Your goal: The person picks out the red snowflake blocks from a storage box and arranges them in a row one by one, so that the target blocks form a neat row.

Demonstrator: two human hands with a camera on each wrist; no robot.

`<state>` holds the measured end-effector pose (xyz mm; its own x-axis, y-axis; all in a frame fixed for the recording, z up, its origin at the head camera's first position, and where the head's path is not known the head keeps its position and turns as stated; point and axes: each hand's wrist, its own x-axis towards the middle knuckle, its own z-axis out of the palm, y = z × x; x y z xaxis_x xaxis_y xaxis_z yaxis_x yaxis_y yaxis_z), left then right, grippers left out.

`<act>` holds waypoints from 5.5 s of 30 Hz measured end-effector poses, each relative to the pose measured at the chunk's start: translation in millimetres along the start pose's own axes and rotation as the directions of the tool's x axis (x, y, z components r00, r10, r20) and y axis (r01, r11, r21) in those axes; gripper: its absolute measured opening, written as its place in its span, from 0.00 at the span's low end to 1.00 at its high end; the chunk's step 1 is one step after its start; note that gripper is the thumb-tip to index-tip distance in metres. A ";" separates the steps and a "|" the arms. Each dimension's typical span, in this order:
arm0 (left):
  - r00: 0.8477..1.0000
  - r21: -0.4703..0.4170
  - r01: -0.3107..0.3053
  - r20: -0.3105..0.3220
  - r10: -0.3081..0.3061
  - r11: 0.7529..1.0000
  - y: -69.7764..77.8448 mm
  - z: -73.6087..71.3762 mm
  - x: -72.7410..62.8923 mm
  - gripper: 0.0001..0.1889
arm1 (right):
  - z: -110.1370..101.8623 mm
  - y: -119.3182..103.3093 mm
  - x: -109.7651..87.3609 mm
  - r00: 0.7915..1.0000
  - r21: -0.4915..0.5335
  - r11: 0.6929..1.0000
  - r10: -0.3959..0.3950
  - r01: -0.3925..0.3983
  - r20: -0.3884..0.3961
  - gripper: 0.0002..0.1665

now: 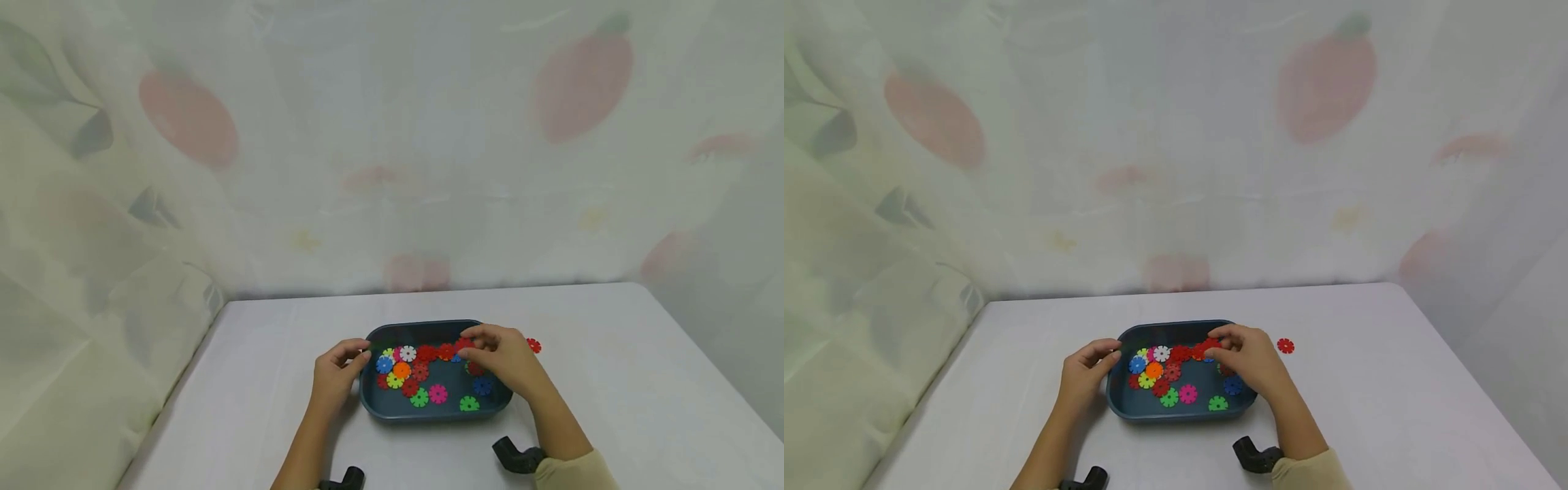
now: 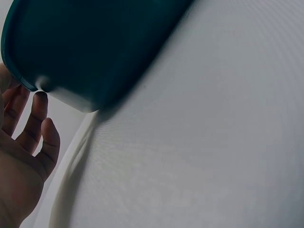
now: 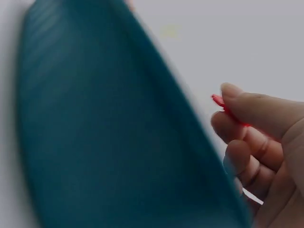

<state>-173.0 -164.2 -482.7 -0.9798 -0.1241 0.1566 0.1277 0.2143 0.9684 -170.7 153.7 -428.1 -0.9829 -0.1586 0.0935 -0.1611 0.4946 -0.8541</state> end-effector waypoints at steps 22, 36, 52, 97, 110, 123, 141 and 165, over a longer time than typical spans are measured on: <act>0.999 0.010 0.030 0.029 -0.031 0.999 36.3 -2.2 -11.0 0.11 | -80.6 99.5 -9.2 0.840 -0.089 0.876 0.420 -0.475 -0.345 0.31; 0.999 0.013 0.038 0.028 -0.038 0.999 34.7 -1.8 -10.2 0.11 | -71.3 105.2 -6.3 0.856 -0.226 0.863 0.347 -0.452 -0.384 0.29; 0.999 0.022 0.050 0.004 -0.050 0.999 35.2 -0.8 -11.2 0.09 | -80.5 101.1 -10.3 0.871 -0.242 0.847 0.407 -0.473 -0.276 0.33; 1.000 0.005 -0.011 -0.013 0.011 1.000 1.5 1.2 0.1 0.07 | 10.5 -19.7 4.1 0.999 0.068 0.998 0.015 -0.013 -0.030 0.21; 1.000 -0.021 -0.005 0.008 0.005 1.000 -1.8 10.6 2.6 0.06 | 61.6 -12.5 21.3 0.973 -0.130 0.992 0.035 -0.005 0.230 0.21; 1.000 0.002 0.000 -0.023 0.001 1.000 -2.8 8.5 5.2 0.07 | 72.1 -7.1 30.1 0.936 -0.230 0.973 0.064 0.019 0.346 0.24; 0.999 0.009 0.035 -0.036 -0.035 0.999 -1.6 7.2 3.5 0.07 | 72.2 -16.2 18.6 0.954 -0.262 0.964 0.045 0.036 0.297 0.15; 0.999 0.004 0.041 0.013 -0.041 0.999 36.6 2.2 -14.6 0.08 | 66.9 -15.1 9.5 0.924 -0.233 0.965 -0.022 0.119 0.382 0.14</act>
<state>-154.4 -152.4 -449.9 -0.9861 -0.1207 0.1139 0.0863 0.2133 0.9732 -171.6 87.5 -448.6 -0.8705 -0.4838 -0.0904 -0.2936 0.6578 -0.6936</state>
